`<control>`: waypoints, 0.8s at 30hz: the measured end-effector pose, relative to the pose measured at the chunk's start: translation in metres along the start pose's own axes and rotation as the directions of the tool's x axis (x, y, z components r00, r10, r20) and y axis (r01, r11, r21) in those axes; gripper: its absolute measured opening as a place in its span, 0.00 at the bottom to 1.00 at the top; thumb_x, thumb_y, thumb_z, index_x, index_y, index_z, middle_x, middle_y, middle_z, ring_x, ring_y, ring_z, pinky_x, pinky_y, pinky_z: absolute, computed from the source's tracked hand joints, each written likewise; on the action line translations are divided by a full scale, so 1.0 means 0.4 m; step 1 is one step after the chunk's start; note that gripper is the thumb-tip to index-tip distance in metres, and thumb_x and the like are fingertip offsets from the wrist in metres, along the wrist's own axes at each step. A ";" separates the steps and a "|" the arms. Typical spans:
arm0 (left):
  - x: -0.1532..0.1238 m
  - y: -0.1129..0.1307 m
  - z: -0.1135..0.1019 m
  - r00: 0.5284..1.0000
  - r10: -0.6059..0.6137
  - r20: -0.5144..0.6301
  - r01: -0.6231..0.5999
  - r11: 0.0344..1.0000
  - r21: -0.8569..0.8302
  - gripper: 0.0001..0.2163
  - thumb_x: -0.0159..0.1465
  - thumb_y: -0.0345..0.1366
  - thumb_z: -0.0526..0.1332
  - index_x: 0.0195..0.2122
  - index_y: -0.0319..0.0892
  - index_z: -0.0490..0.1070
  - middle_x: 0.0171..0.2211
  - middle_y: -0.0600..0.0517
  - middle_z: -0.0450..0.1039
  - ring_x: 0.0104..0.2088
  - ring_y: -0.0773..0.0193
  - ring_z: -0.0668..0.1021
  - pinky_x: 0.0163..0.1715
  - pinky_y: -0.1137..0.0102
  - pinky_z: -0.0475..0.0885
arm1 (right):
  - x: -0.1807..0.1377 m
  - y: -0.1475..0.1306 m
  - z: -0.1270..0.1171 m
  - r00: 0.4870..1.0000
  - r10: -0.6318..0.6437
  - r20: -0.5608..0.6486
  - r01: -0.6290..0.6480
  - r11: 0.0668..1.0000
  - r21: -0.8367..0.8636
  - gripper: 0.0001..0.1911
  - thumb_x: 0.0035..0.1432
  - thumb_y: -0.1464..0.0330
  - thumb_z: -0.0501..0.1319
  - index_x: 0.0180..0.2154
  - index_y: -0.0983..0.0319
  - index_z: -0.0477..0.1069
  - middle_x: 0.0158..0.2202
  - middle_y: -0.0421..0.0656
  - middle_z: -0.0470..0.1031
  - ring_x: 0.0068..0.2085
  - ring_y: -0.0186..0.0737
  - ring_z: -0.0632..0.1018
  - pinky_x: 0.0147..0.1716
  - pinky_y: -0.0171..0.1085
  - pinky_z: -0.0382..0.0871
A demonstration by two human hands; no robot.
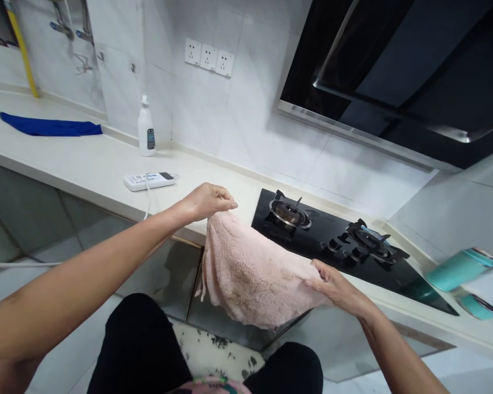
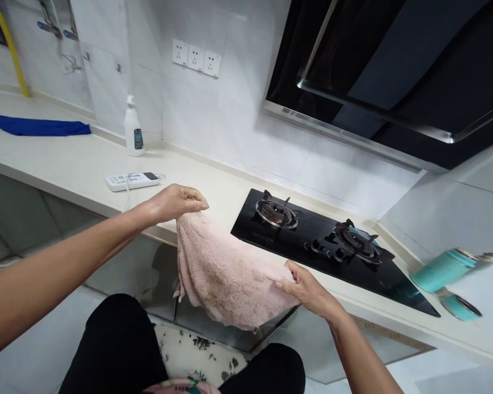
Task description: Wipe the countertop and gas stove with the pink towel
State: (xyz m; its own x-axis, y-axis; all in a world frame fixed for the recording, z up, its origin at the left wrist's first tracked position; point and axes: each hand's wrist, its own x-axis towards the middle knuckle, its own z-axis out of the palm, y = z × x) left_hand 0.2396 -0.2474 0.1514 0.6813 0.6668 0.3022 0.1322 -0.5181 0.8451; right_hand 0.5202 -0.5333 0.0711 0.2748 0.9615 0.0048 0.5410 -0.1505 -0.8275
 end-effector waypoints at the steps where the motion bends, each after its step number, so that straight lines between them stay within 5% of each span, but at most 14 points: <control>1: 0.002 -0.009 -0.005 0.999 -0.023 0.036 0.024 0.999 -0.027 0.13 0.53 0.44 0.71 0.26 0.39 0.79 0.23 0.52 0.72 0.26 0.65 0.69 0.28 0.71 0.61 | -0.008 -0.004 -0.004 1.000 0.005 0.014 -0.006 0.999 0.042 0.28 0.56 0.41 0.67 0.31 0.57 0.63 0.30 0.36 0.61 0.32 0.36 0.61 0.30 0.36 0.56; 5: 0.002 -0.039 -0.030 0.982 -0.081 0.168 0.090 0.995 -0.046 0.16 0.50 0.48 0.73 0.19 0.40 0.75 0.17 0.55 0.66 0.22 0.69 0.64 0.24 0.72 0.57 | -0.030 -0.019 -0.031 0.998 -0.015 0.064 0.011 0.998 0.060 0.25 0.61 0.43 0.64 0.36 0.58 0.70 0.33 0.37 0.66 0.34 0.36 0.66 0.35 0.36 0.62; 11: -0.012 -0.050 -0.065 0.960 -0.104 0.261 0.071 0.989 0.133 0.15 0.49 0.47 0.71 0.34 0.42 0.84 0.34 0.49 0.83 0.35 0.59 0.78 0.35 0.69 0.70 | -0.034 -0.019 -0.061 0.998 -0.022 0.051 0.035 0.965 -0.260 0.18 0.65 0.50 0.61 0.47 0.56 0.72 0.44 0.42 0.76 0.43 0.43 0.74 0.43 0.38 0.67; 18: -0.084 -0.070 -0.058 0.979 0.062 0.193 -0.146 0.878 0.456 0.13 0.58 0.43 0.64 0.40 0.46 0.83 0.38 0.50 0.83 0.39 0.56 0.81 0.38 0.69 0.70 | -0.030 0.005 -0.068 0.980 -0.102 -0.168 -0.014 0.814 -0.580 0.18 0.68 0.53 0.52 0.43 0.53 0.75 0.31 0.39 0.78 0.33 0.42 0.77 0.35 0.39 0.64; 24: -0.116 -0.075 -0.106 0.963 0.112 0.244 -0.216 0.864 0.456 0.14 0.63 0.49 0.62 0.30 0.45 0.81 0.30 0.50 0.79 0.32 0.59 0.79 0.33 0.69 0.67 | -0.046 -0.026 -0.089 0.955 -0.119 -0.270 -0.052 0.835 -0.549 0.23 0.68 0.45 0.53 0.41 0.53 0.76 0.23 0.38 0.74 0.26 0.40 0.76 0.32 0.39 0.66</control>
State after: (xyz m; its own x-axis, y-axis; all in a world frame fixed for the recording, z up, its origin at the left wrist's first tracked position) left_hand 0.1738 -0.2401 0.1308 0.8466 0.4538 0.2781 0.2955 -0.8353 0.4635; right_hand 0.5378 -0.5578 0.0995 0.4133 0.8743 0.2547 0.8733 -0.3013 -0.3828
